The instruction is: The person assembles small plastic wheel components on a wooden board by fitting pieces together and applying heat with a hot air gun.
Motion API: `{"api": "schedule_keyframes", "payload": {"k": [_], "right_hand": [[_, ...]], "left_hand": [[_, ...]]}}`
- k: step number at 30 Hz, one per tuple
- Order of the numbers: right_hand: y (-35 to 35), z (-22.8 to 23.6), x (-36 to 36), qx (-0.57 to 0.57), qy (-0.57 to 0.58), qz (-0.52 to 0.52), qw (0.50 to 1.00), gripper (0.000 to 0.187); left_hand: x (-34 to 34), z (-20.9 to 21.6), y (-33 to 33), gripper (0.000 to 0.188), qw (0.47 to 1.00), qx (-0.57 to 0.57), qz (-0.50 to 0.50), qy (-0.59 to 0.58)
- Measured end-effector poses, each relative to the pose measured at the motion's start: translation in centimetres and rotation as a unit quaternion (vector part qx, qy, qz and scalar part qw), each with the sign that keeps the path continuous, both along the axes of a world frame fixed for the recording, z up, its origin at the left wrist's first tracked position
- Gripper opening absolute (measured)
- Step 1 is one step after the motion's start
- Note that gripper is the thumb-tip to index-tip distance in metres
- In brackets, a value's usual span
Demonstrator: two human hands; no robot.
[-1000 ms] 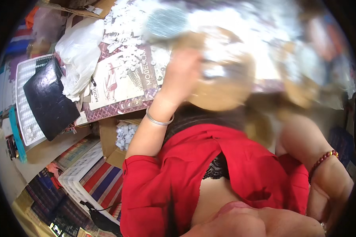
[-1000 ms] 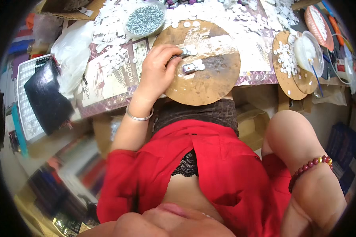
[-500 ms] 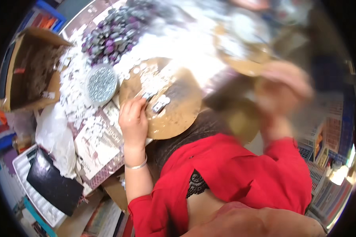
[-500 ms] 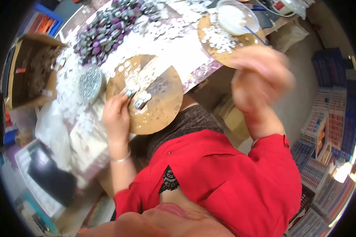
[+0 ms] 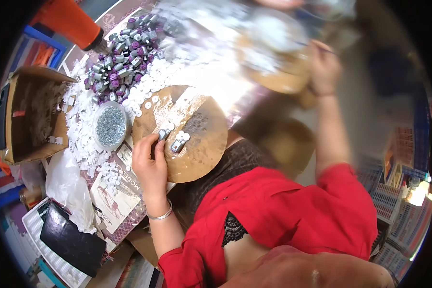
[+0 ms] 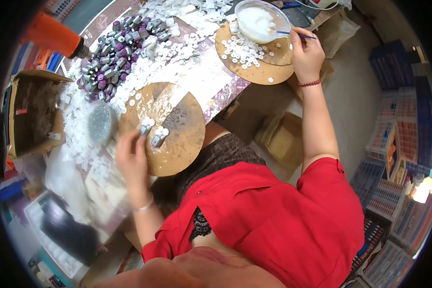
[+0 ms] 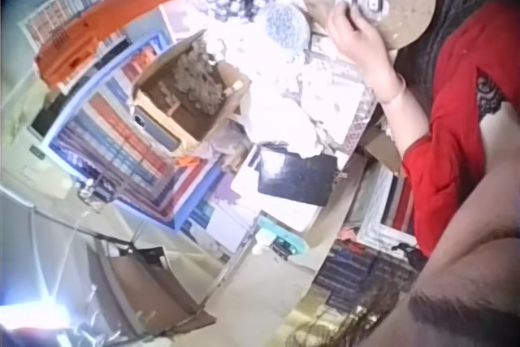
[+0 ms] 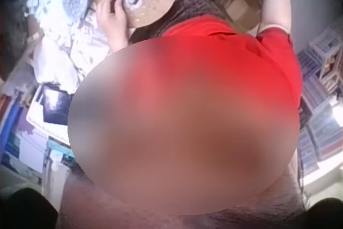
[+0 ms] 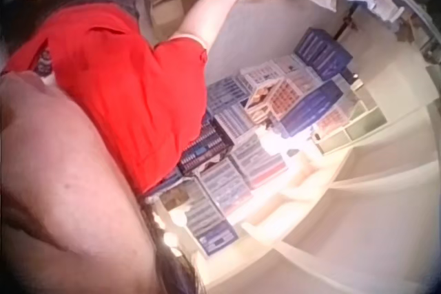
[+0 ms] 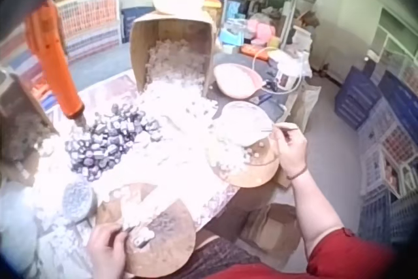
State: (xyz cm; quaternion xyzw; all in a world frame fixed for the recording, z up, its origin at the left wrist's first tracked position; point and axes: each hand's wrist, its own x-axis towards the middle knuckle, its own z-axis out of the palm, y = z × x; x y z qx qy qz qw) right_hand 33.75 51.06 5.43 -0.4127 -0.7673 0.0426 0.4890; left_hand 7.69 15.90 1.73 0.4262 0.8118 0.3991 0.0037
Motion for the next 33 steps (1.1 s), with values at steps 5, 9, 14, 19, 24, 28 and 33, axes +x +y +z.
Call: {"api": "schedule_keyframes", "payload": {"k": [5, 9, 14, 19, 24, 28, 33], "right_hand": [[0.2, -0.9, 0.1, -0.089, 0.261, 0.116, 0.954, 0.013], [-7.5, -0.8, -5.8, -0.313, 0.248, 0.213, 0.892, 0.013], [-14.2, -4.5, -12.8, -0.481, 0.258, 0.416, 0.727, 0.017], [-13.8, -4.8, -13.1, -0.469, 0.204, 0.396, 0.763, 0.015], [-14.3, -4.8, -10.1, -0.492, 0.191, 0.414, 0.742, 0.016], [-13.9, -5.5, -8.9, -0.498, 0.168, 0.415, 0.743, 0.017], [-7.5, -1.1, -6.4, -0.171, 0.275, 0.275, 0.905, 0.007]], "left_hand": [[0.3, 0.0, -0.1, 0.016, 0.999, -0.004, 0.028, -0.028], [-0.1, -0.9, 0.6, 0.013, 0.997, 0.033, 0.025, -0.061], [0.0, -1.2, 0.8, 0.015, 0.998, 0.033, 0.025, -0.041], [-0.1, -1.5, 0.0, 0.017, 0.999, 0.042, 0.021, -0.014], [1.8, 0.4, -0.9, 0.018, 0.996, 0.052, -0.039, 0.065], [2.3, -1.3, -1.3, 0.018, 0.994, 0.034, -0.072, 0.072], [1.9, -0.1, -1.0, 0.018, 0.993, 0.004, -0.091, 0.074]]}}
